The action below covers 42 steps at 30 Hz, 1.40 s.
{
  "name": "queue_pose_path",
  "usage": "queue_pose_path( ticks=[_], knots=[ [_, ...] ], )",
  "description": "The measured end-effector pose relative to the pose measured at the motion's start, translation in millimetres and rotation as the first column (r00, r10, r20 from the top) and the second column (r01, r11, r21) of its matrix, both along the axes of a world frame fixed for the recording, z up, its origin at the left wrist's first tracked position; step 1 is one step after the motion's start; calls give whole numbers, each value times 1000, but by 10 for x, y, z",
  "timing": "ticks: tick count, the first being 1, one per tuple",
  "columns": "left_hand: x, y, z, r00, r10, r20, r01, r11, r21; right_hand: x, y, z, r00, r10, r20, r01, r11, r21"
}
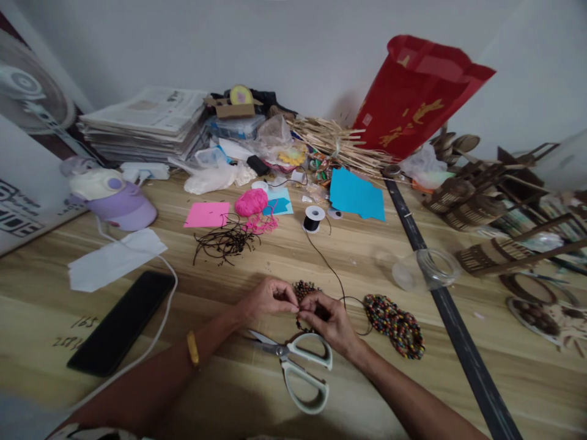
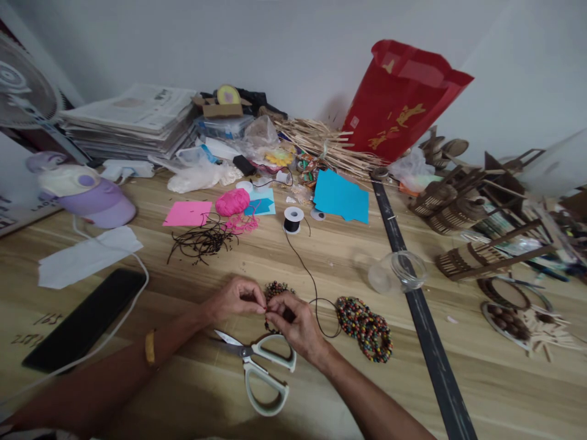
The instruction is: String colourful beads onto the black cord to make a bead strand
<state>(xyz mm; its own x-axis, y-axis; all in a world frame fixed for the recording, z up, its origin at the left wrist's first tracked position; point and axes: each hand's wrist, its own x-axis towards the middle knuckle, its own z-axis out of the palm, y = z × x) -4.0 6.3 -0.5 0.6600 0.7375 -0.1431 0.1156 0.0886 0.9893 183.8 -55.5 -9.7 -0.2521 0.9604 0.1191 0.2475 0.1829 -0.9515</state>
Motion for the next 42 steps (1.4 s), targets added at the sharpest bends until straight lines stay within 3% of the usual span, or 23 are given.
queue_pose_path(
  ticks=[7, 14, 26, 31, 37, 42],
  knots=[
    [-4, 10, 57, 999, -49, -6, 50, 997, 64, -1, 25, 34, 998, 53, 20, -55, 991, 123],
    [-7, 16, 39, 999, -32, -4, 32, 999, 18, -5, 21, 105, 996, 79, 51, -86, 985, 151],
    [-3, 0, 74, 999, -41, -13, 41, 999, 31, -6, 20, 70, 996, 75, 38, -79, 989, 123],
    [-15, 20, 116, 1000, -9, -15, 8, 1000, -24, 6, 8, 89, 997, 76, 29, -80, 984, 162],
    [-20, 17, 162, 999, 28, -18, -28, 999, -35, 9, -19, 35, 995, 40, -94, -40, 999, 4],
    [0, -12, 121, 999, 49, -2, -48, 999, 19, 15, -25, -23, 993, 68, -102, -76, 994, -73]
  ],
)
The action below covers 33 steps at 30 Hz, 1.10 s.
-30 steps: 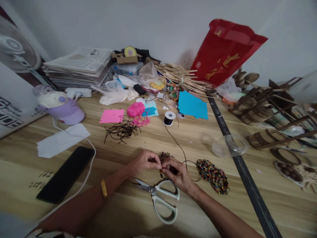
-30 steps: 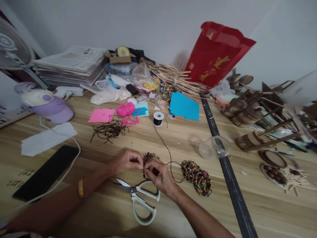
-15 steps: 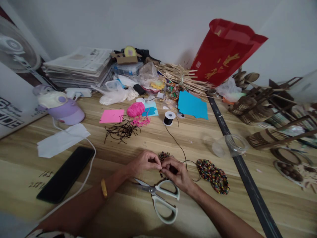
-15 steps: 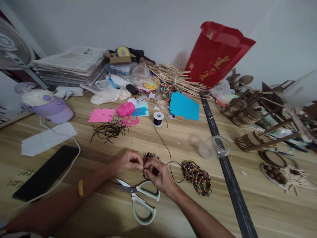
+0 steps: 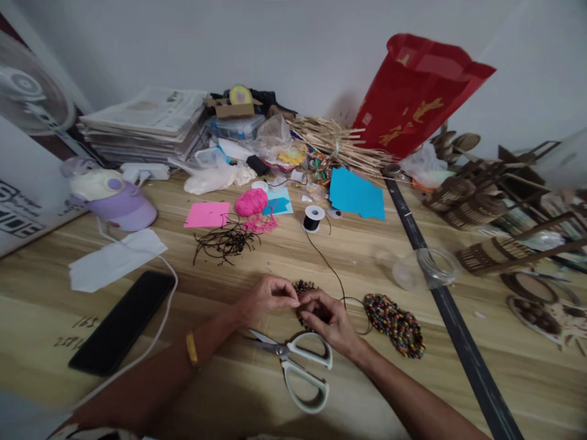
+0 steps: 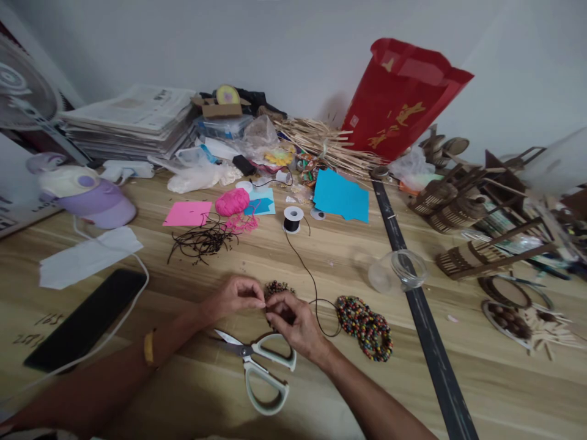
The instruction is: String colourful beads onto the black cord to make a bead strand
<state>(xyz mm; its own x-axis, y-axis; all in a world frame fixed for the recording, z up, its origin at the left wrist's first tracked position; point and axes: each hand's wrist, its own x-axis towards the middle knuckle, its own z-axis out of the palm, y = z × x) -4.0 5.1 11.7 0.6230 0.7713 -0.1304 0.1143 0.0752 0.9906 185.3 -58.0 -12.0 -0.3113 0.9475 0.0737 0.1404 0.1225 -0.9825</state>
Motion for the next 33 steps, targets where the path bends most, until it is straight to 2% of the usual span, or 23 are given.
queue_pose_path(
  ticks=[8, 15, 18, 25, 29, 33],
  knots=[
    [32, -41, 18, 998, 33, -60, -25, 992, 125, -2, 8, -35, 999, -37, 14, 37, 999, 1],
    [43, -56, 21, 983, 74, -170, -32, 971, 237, 23, 52, 64, 994, -107, 22, 98, 966, 241],
    [41, -49, -5, 979, 79, -186, -26, 962, 272, 42, 32, 96, 992, -124, -15, 124, 966, 225],
    [32, -38, -33, 990, 60, -124, -37, 983, 180, 123, -37, 313, 968, -235, -89, 247, 954, 168],
    [31, -34, -8, 992, 67, -103, -52, 989, 140, 163, -37, 394, 964, -247, -101, 262, 945, 196],
    [21, -23, -18, 993, 80, -88, -65, 984, 164, 139, -41, 458, 965, -236, -114, 257, 940, 223]
  ],
)
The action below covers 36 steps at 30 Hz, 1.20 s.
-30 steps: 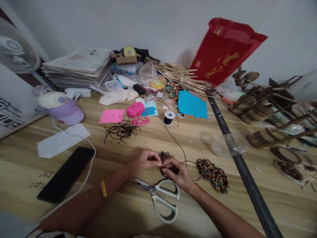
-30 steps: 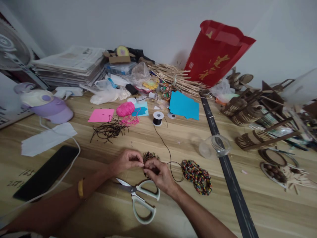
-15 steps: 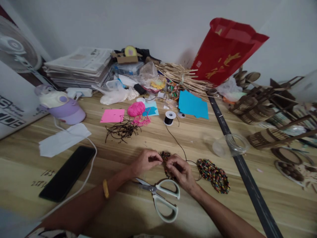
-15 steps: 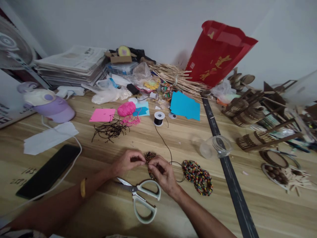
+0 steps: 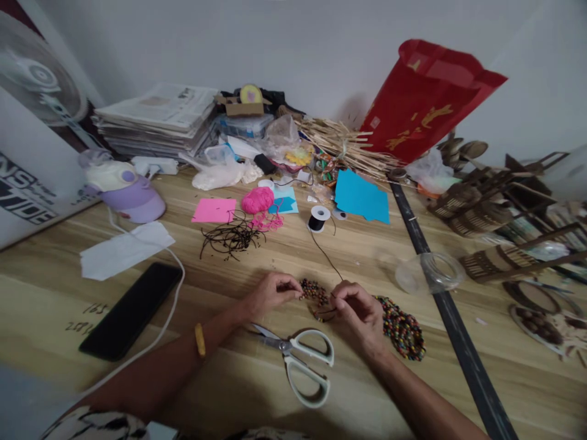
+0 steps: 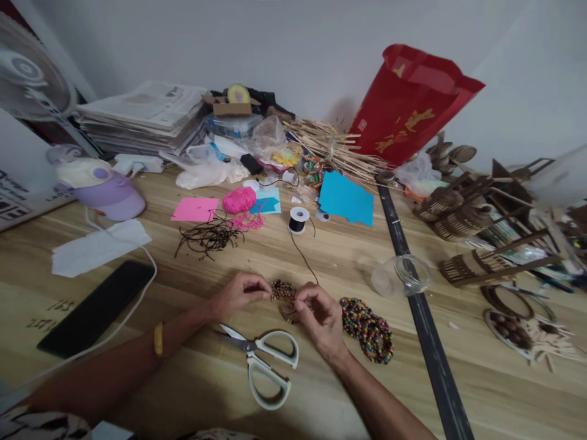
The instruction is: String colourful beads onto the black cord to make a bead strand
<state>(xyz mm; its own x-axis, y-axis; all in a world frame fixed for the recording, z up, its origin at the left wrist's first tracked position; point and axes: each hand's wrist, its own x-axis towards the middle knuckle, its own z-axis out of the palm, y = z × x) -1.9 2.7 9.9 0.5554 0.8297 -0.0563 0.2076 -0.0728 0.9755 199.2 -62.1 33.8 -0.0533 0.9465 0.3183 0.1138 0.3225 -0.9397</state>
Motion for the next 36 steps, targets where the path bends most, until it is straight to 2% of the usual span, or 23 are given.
queue_pose_path(
  ticks=[4, 8, 12, 15, 18, 24, 28, 36],
  knots=[
    [-9, 21, -24, 998, 61, -34, -58, 996, 70, -88, 9, -25, 996, 6, 89, -9, 999, 36],
    [-14, 51, -50, 990, 130, -59, -121, 984, 134, -139, 40, -220, 975, 47, 215, -49, 999, 1],
    [-19, 72, -76, 992, 109, -70, -97, 983, 155, -137, 61, -387, 947, 75, 312, -77, 997, -6],
    [-25, 69, -74, 992, 92, -92, -77, 985, 154, -130, 63, -428, 929, 72, 363, -86, 996, 22],
    [-30, 61, -57, 991, 87, -105, -69, 985, 161, -123, 57, -429, 897, 80, 435, -140, 984, 107],
    [-37, 76, -63, 991, 71, -117, -51, 985, 165, -113, 50, -323, 695, 91, 713, -359, 903, 234],
    [-38, 73, -58, 990, 69, -121, -50, 987, 153, -110, 68, -244, 597, 163, 786, -503, 839, 208],
    [-47, 76, -31, 989, 49, -136, -24, 983, 184, -51, 96, -179, 456, 192, 869, -527, 845, 90]
  ],
)
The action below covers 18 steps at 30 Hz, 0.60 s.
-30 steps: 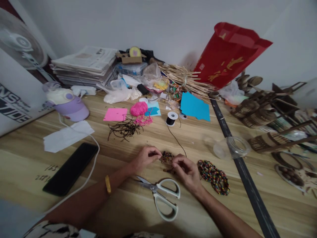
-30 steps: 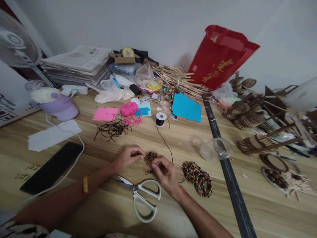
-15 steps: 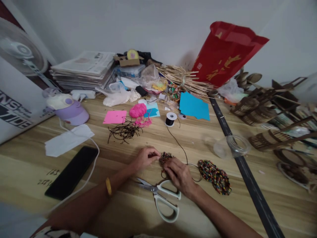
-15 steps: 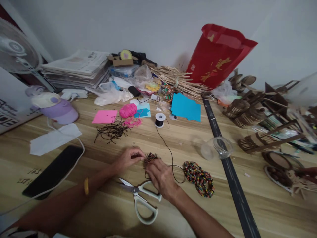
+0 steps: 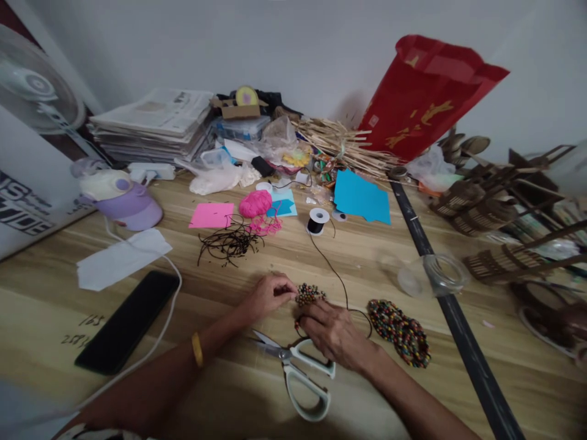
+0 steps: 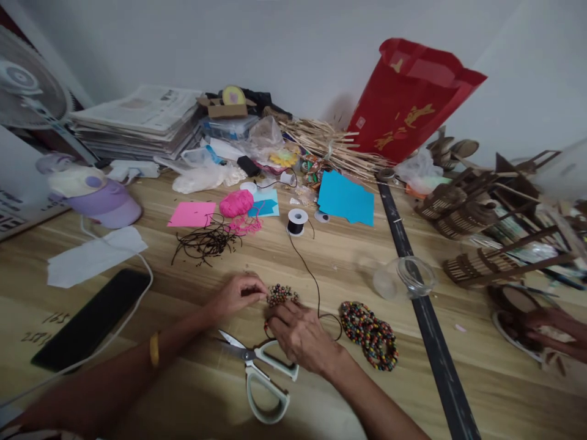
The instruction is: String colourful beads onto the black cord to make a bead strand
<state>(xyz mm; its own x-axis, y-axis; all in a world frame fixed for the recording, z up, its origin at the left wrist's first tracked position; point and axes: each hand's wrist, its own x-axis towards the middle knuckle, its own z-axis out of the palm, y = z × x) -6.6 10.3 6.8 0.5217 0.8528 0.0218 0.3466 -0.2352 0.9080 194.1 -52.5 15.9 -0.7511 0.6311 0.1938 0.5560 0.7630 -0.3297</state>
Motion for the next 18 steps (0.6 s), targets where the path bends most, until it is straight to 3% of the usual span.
queue_pose_path(
  ticks=[4, 9, 13, 18],
  knots=[
    [0, 20, -4, 1000, -15, -7, 14, 1000, -23, 29, -9, 59, 997, -27, 73, 29, 999, -26],
    [7, 35, 16, 999, -32, -18, 31, 999, -35, 43, -36, 223, 996, -78, 49, 82, 994, -73],
    [22, 56, 34, 999, -36, -1, 36, 999, -30, -6, -23, 333, 999, -8, 40, 12, 996, -85],
    [39, 68, 47, 1000, -25, -3, 25, 999, -31, -70, -17, 199, 995, 87, 48, -84, 994, -65]
  ],
)
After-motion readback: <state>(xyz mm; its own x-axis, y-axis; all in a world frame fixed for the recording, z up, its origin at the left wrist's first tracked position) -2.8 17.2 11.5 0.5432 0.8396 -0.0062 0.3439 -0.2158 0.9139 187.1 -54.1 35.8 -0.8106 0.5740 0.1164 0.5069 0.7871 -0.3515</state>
